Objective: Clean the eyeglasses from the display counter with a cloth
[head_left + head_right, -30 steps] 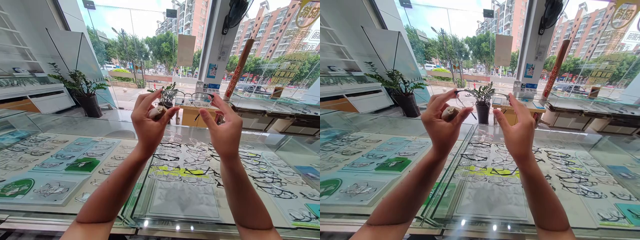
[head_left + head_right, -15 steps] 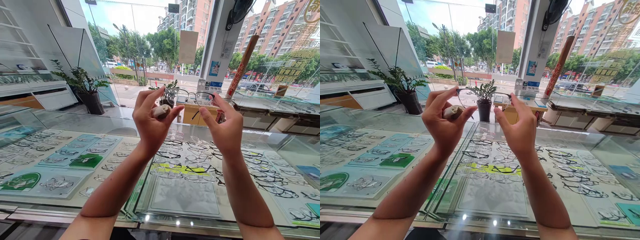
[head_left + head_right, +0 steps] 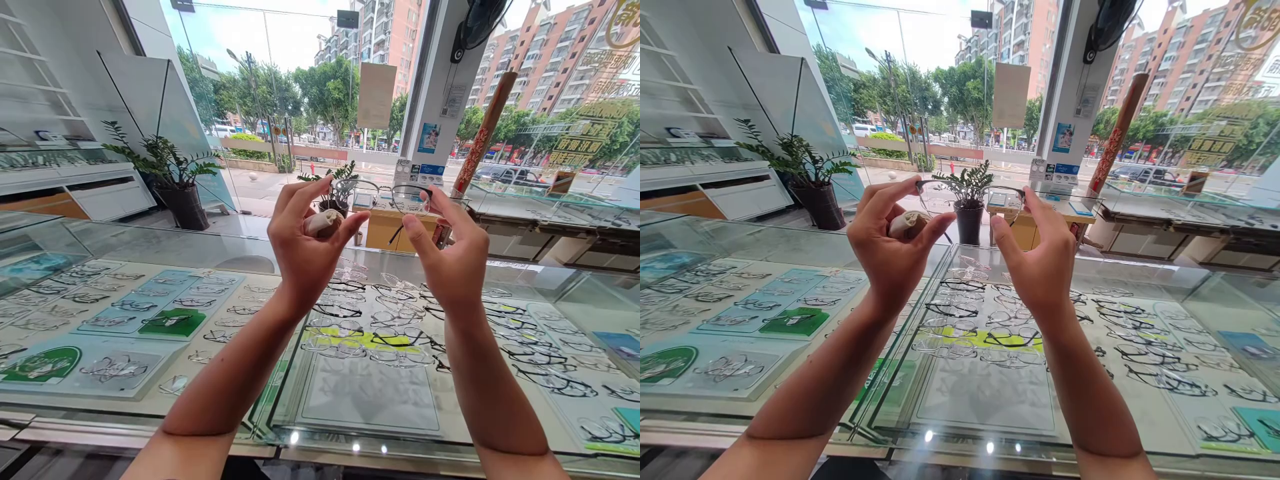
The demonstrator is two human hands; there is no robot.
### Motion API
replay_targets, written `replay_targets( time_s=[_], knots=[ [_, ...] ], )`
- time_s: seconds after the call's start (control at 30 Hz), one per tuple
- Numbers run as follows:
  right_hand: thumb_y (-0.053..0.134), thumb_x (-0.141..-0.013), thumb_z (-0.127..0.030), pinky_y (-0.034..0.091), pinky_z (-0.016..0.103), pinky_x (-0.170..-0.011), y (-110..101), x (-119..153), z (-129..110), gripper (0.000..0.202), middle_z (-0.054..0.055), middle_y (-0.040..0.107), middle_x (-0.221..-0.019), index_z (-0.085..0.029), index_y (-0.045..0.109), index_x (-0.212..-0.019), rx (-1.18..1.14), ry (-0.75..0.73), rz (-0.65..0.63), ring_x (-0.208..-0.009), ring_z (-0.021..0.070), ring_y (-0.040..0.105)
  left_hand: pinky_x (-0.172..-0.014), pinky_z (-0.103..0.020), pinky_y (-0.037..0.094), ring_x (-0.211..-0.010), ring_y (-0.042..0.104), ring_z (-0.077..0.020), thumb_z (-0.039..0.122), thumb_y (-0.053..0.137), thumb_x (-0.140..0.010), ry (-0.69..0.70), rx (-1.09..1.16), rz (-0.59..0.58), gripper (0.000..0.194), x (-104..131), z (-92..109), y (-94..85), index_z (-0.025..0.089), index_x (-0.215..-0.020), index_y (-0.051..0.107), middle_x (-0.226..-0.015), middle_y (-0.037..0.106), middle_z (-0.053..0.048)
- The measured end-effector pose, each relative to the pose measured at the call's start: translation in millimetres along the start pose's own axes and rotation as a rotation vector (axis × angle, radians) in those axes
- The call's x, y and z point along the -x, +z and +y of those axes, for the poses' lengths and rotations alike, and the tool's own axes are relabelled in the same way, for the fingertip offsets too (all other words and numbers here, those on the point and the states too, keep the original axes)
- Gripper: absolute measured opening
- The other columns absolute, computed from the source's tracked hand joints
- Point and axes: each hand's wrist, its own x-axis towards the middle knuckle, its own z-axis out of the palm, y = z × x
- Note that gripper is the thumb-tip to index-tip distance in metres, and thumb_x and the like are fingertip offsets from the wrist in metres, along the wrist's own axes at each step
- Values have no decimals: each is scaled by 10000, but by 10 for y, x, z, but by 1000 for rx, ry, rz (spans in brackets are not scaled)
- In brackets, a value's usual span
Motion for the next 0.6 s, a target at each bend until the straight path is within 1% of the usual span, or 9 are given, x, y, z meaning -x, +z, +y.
replay_targets(
  time_s=[0.17,0.37,0.47,0.6],
  knots=[
    [781,-963,-484,604,632,-1092,7,-2,-1,557,147,807,-1402,-238,738,-1461,1,-6,1,-1230,349,788,-698,-342,580,-823,648,-161,576,926,-864,-7,33,8,562,-7,-5,3,316,-1337,770,-1209,749,-59],
    [770,-962,-487,608,641,-1089,11,0,20,595,151,799,-1426,-232,718,-1497,27,5,-20,-1271,363,778,-726,-326,581,-897,685,-182,554,971,-815,-21,35,23,595,-18,10,6,272,-1306,788,-1194,751,-70],
    [776,-962,-497,610,649,-1087,5,-1,27,588,145,795,-1437,-251,722,-1493,39,-5,-15,-1290,369,770,-751,-335,592,-917,693,-191,518,981,-815,-30,44,10,580,-29,4,0,271,-1305,793,-1195,756,-68],
    [787,-964,-468,609,642,-1095,-11,-6,22,547,135,807,-1415,-257,742,-1466,63,-48,13,-1287,365,772,-765,-327,596,-946,707,-195,476,997,-807,-61,80,-21,558,-53,-38,0,278,-1292,805,-1149,768,-63]
  ],
)
